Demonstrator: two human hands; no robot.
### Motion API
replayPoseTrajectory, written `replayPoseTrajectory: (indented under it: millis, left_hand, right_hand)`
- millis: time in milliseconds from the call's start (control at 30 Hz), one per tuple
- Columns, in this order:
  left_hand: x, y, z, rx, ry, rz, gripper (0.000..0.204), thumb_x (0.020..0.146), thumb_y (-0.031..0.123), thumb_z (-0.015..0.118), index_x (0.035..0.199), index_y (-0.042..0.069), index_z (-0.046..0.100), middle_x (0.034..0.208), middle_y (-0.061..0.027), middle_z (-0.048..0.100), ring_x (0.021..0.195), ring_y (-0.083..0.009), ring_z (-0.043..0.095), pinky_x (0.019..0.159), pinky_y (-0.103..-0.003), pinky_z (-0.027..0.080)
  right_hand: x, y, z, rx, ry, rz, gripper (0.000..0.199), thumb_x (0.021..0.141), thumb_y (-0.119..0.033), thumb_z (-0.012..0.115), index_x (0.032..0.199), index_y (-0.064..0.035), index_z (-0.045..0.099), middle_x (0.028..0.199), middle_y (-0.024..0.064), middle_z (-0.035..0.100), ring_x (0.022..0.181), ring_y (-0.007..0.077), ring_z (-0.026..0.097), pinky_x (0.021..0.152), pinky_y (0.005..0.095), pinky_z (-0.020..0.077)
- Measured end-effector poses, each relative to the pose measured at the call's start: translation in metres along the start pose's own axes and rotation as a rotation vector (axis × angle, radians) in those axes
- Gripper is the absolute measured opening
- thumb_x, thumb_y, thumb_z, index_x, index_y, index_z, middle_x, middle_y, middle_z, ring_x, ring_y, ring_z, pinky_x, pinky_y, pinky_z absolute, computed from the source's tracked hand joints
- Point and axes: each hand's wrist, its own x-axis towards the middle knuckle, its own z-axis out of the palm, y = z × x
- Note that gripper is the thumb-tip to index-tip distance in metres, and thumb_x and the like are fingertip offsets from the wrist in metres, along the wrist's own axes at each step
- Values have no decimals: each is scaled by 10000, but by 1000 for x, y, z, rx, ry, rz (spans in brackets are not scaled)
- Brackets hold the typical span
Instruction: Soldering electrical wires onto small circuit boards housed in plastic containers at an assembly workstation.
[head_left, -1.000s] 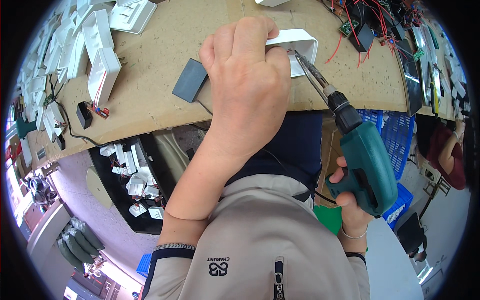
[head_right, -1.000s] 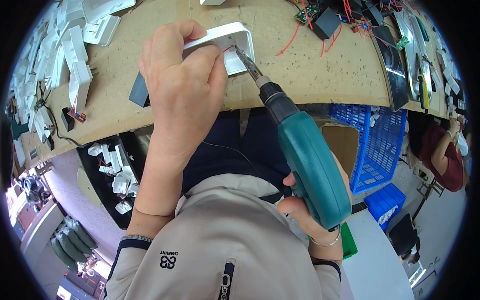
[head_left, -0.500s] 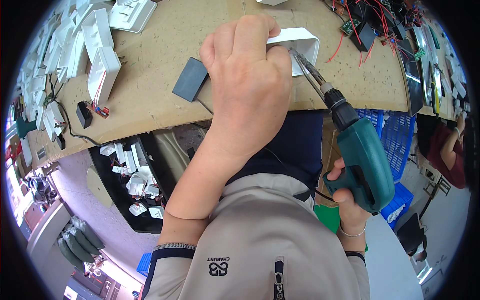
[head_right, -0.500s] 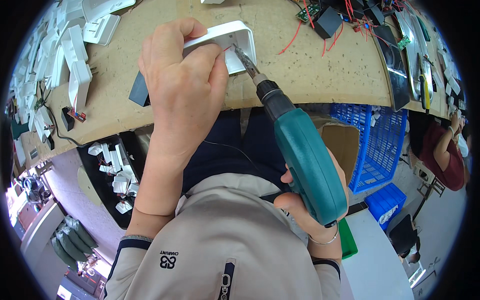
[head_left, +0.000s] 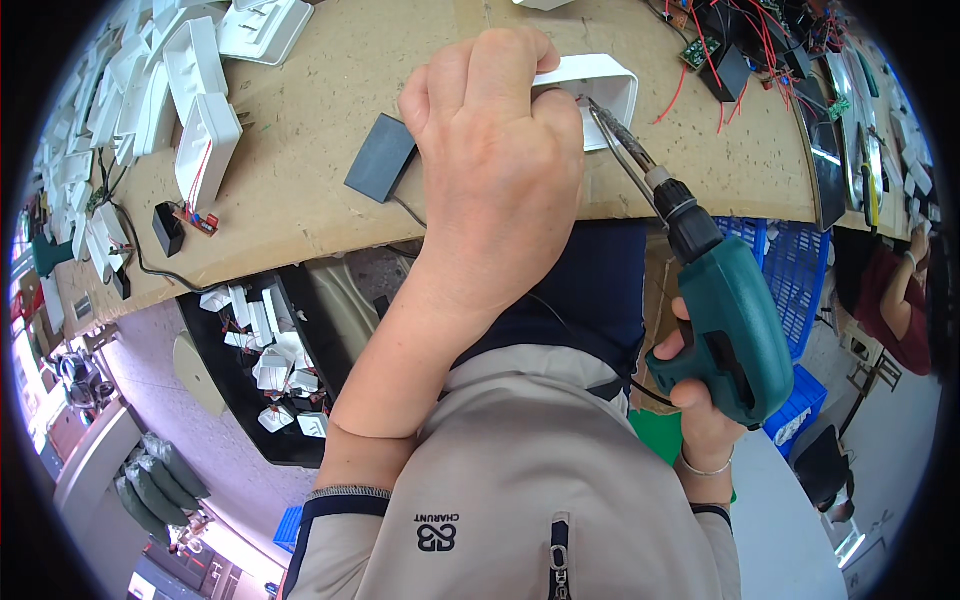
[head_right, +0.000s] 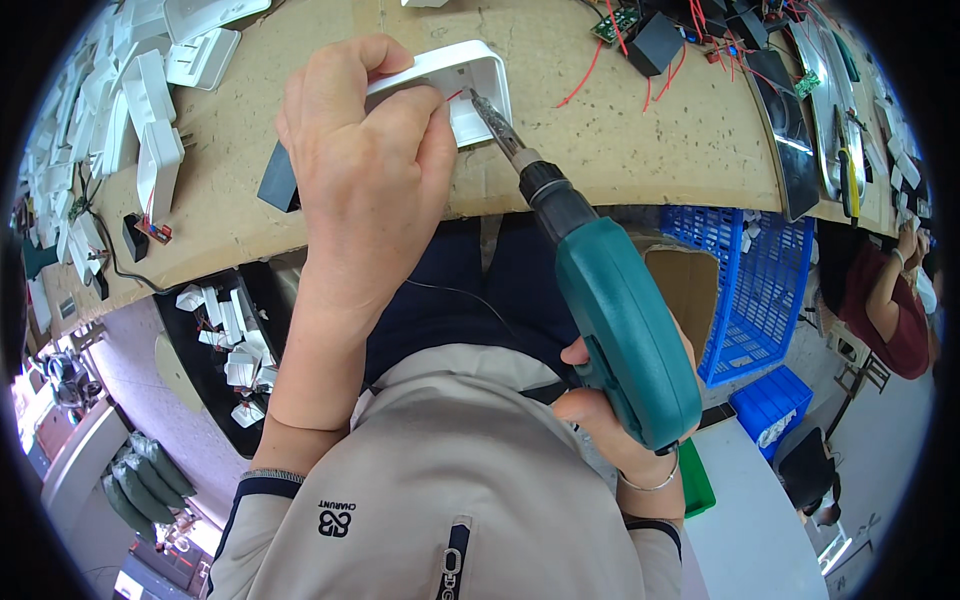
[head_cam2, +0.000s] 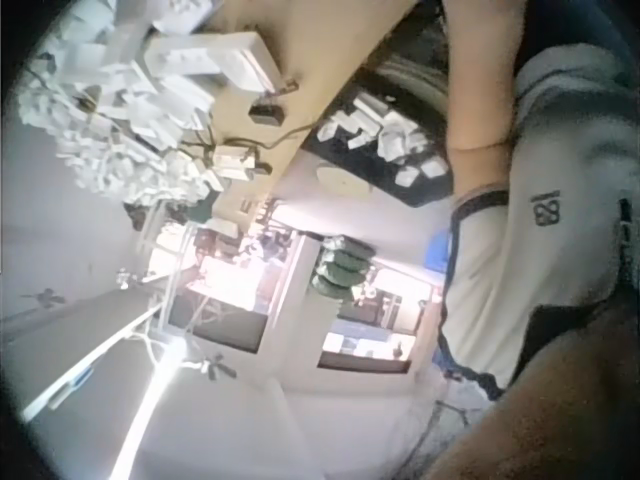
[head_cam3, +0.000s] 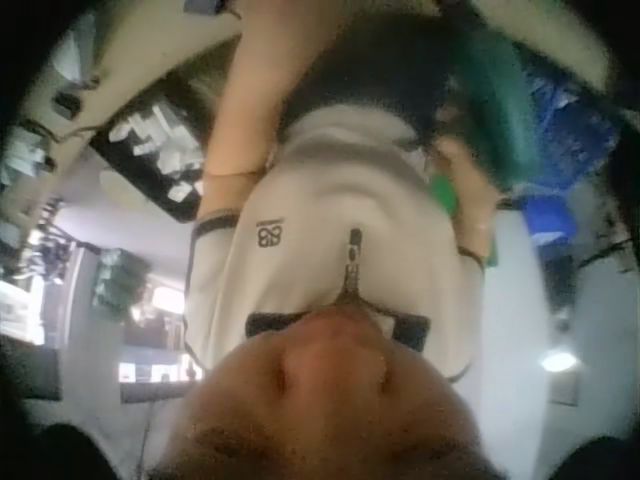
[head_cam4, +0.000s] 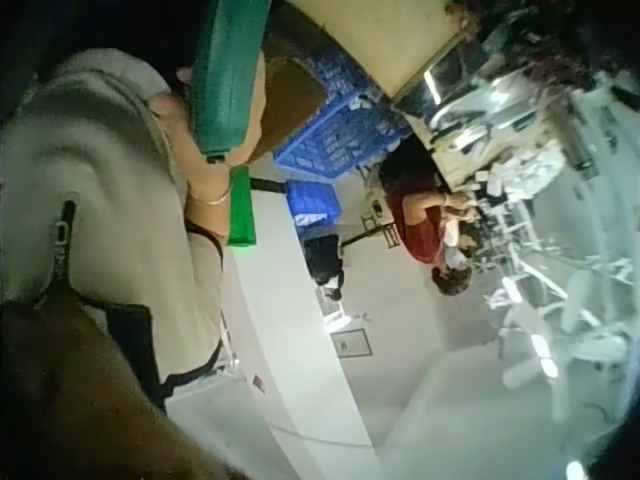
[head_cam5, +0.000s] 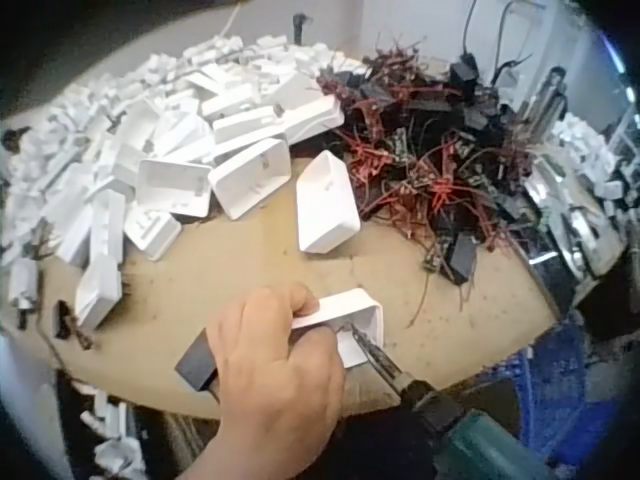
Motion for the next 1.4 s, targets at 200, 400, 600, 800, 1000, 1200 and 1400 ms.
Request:
replayPoseTrajectory:
  millis: [200,400,600,800,1000,1200,1400]
  left_hand:
    - [-1,0,1,-1,1,4,94,651,52,684,734,33,643,957,-70,526,884,-259,494,792,-376,351]
    - [0,1,1,10,0,2,97,646,50,683,732,31,642,959,-73,527,881,-261,494,789,-376,350]
    - [-1,0,3,20,15,10,100,640,46,684,731,25,648,962,-81,534,884,-263,502,792,-375,354]
    - [-1,0,3,18,24,12,106,635,41,685,734,22,652,967,-84,537,894,-263,506,799,-376,357]
    - [-1,0,3,20,24,14,108,635,39,680,738,21,656,961,-85,540,892,-265,508,799,-376,360]
    - [-1,0,3,27,24,18,101,638,43,677,734,23,658,954,-86,542,885,-267,508,793,-376,363]
    - [-3,2,0,-42,0,-2,86,664,58,635,699,-3,586,1030,-108,520,929,-273,469,838,-412,320]
  right_hand:
    - [-1,-6,3,5,30,48,689,625,-400,806,1108,23,557,835,66,638,738,160,613,643,262,488]
    - [-9,6,-15,-107,-62,-90,882,617,-503,765,1236,51,469,1093,186,607,748,162,628,667,249,511]
    - [-14,4,-13,-100,-18,-69,876,613,-515,759,1215,58,481,1088,185,608,749,163,628,670,247,509]
    - [-15,1,-12,-97,-3,-69,869,619,-540,740,1202,54,491,1088,177,612,740,158,627,658,238,501]
    - [-13,-3,-8,-75,14,-67,861,624,-579,719,1176,47,511,1072,158,621,725,150,622,640,235,494]
    - [-14,-6,-6,-101,67,-41,867,628,-609,701,1160,50,521,1062,145,624,720,143,619,627,228,490]
    - [-15,-4,-8,-65,78,-42,863,627,-613,698,1144,58,530,1051,139,628,711,136,617,623,217,486]
